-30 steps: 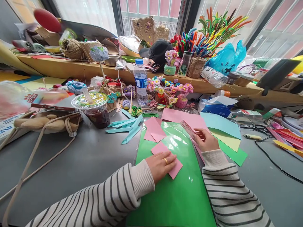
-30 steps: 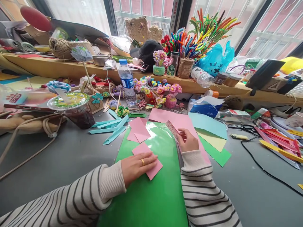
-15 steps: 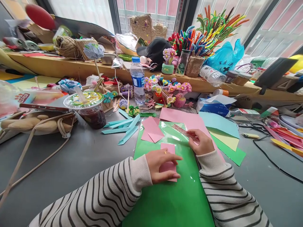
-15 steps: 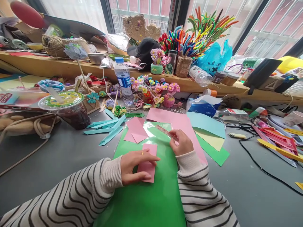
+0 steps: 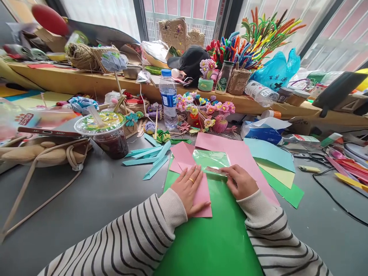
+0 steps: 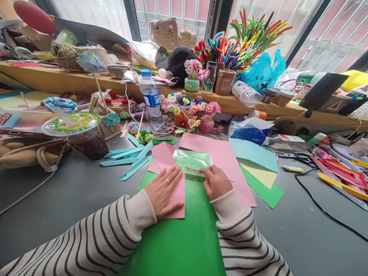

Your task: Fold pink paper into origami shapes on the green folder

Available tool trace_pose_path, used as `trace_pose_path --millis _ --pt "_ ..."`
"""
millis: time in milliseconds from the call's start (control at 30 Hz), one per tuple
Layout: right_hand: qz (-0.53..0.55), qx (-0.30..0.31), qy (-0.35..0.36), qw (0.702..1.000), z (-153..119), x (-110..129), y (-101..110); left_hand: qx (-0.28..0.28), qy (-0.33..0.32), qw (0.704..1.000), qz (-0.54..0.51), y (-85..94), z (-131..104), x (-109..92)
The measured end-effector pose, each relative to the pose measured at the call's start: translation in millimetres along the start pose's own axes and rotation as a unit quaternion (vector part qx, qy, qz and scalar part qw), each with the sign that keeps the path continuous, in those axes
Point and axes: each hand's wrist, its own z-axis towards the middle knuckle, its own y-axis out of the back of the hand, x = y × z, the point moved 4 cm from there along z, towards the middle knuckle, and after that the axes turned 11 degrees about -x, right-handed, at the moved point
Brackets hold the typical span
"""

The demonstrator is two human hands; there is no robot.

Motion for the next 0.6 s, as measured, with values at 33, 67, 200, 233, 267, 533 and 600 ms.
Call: trace_pose_path --millis 33,67,200,233,267,533,600 --pt "-0.004 0.007 0.009 1.000 0 1 -2 -0.002 0.005 1.000 0.002 0.4 0 1" --pt "-0.009 0.012 0.016 1.000 0 2 -3 -0.002 0.008 1.000 0.003 0.5 0 2" --pt "-0.023 -0.007 0.029 0.999 3 7 -4 -0.002 0.012 1.000 0.002 0.3 1 1" --pt "-0.028 -0.023 0.029 0.999 4 8 -2 -0.005 0.011 1.000 0.001 0.4 1 1" --pt "-0.032 -0.037 0.031 0.998 5 9 0 -0.010 0.010 1.000 -0.001 0.7 1 1" --pt "0.036 -0.028 0.095 0.994 5 16 -3 -0.017 0.018 1.000 -0.013 1.1 1 0" --pt "0.031 -0.016 0.092 0.995 4 18 -7 -0.012 0.020 1.000 -0.013 0.9 2 1"
